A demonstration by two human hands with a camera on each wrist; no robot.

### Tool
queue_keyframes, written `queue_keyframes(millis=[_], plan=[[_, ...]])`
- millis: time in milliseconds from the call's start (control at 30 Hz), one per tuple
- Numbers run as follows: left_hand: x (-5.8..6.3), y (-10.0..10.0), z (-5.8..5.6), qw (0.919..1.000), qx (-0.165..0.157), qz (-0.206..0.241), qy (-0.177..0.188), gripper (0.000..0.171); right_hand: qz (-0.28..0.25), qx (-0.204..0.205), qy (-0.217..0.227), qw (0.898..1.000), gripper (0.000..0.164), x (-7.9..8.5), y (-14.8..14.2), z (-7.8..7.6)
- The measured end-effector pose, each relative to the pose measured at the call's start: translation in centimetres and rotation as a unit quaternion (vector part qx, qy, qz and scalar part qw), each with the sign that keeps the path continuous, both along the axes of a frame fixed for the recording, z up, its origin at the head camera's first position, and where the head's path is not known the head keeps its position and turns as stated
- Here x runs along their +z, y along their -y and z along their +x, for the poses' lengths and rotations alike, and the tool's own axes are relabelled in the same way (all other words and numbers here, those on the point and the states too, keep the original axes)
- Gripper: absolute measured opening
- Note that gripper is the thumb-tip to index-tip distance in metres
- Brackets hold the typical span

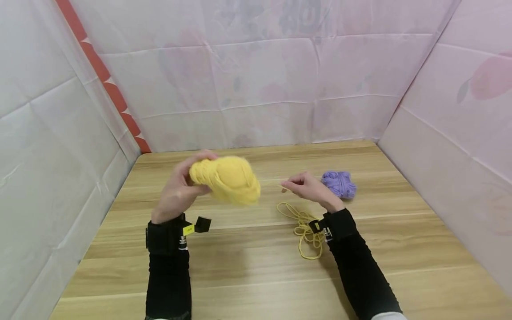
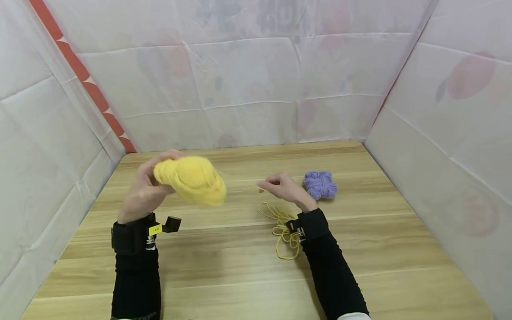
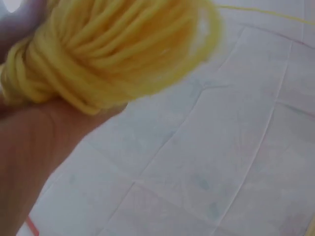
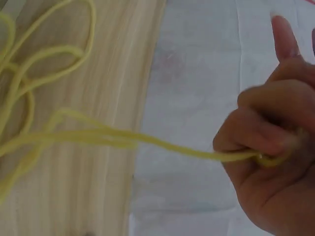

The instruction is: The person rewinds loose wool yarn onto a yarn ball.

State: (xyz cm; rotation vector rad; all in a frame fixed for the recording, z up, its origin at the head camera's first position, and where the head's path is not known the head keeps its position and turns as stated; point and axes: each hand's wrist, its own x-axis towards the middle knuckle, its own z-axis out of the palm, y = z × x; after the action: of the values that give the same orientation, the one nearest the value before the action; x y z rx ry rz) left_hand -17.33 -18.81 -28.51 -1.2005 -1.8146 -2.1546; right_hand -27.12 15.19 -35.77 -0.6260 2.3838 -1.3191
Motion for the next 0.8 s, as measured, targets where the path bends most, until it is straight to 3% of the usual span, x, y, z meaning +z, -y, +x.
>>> queue_keyframes(millis=[100,200,267,467,633,733,800], plan=[[0.0,0.8,-0.4,0.9914,-0.009,0.128,0.022,0.053,-0.015,-0.006,0.049,0.999,0.058,-0.4,-1.5,-0.9],[0.1,1.6,-0.7,0.9727,0.011,0.23,0.025,0.046,-0.02,-0.035,0.072,0.997,0.072,-0.6,-3.2,-1.5],[0.1,2.1,-0.8,0.9589,0.032,0.281,0.025,0.042,-0.012,-0.057,0.065,0.996,0.072,-0.6,-4.3,-1.7],[-0.1,3.3,-1.1,0.9166,0.094,0.387,0.034,0.035,0.052,-0.126,0.01,0.991,0.045,-0.3,-7.3,-1.6],[-0.2,3.6,-1.2,0.8939,0.117,0.431,0.036,0.033,0.112,-0.15,0.017,0.982,0.051,0.1,-9.6,-1.5],[-0.1,3.2,-1.4,0.899,0.126,0.416,0.05,0.034,0.151,-0.126,0.016,0.98,0.048,0.4,-10.5,-1.3],[0.0,2.5,-1.5,0.9114,0.131,0.385,0.066,0.034,0.176,-0.099,-0.013,0.979,0.041,0.7,-10.4,-1.0]])
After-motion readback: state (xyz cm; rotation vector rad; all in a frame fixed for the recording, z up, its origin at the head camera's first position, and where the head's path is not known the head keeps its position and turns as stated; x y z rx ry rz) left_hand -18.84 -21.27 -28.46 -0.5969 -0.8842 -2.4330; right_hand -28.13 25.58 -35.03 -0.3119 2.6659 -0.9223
